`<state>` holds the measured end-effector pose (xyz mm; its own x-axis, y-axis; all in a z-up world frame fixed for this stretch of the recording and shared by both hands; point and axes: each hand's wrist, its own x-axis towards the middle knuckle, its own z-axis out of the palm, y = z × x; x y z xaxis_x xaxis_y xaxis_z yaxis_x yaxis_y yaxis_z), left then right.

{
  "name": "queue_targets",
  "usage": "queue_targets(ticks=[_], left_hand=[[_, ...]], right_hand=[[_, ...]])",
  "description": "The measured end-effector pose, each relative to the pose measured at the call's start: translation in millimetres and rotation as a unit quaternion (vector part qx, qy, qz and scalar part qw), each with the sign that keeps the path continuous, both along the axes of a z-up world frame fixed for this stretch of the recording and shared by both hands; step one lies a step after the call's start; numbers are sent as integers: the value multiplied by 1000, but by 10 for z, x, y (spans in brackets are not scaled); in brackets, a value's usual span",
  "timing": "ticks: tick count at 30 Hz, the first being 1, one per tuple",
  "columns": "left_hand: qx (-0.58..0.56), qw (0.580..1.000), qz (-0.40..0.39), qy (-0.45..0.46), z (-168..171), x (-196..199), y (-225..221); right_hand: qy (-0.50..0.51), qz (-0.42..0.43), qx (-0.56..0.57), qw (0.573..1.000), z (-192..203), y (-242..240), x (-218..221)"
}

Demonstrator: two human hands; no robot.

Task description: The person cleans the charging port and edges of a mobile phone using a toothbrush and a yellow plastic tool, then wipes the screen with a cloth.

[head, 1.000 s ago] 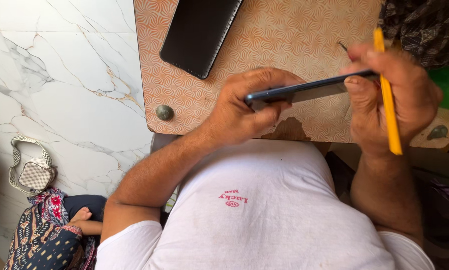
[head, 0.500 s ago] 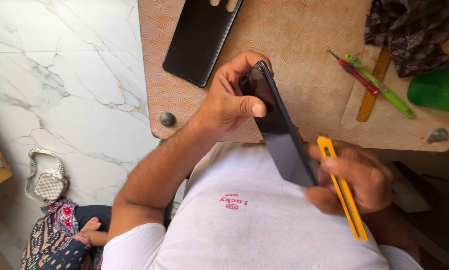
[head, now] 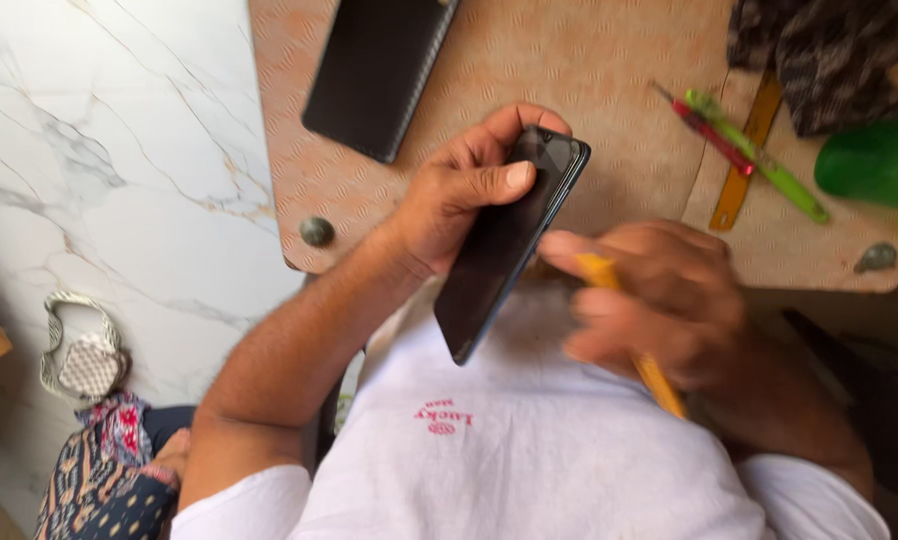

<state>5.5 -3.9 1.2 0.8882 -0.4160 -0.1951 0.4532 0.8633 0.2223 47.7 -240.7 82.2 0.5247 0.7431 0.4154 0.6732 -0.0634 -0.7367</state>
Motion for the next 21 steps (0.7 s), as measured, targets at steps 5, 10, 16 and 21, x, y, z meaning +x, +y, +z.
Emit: queue_targets(ticks=[5,10,16,21], left_hand=[[19,998,-51,-29,54,-13,69],[30,996,-75,-48,-1,-17,137],[92,991,-67,-66,-44,-55,145],[103,990,-67,-71,-45,-71,127]], right_hand=[[134,-204,3,970,-274,-139,134],[77,-168,125,975,-171,56,90],[94,-116,14,989,157,149,-22],[75,-111,-11,991,125,196,40]])
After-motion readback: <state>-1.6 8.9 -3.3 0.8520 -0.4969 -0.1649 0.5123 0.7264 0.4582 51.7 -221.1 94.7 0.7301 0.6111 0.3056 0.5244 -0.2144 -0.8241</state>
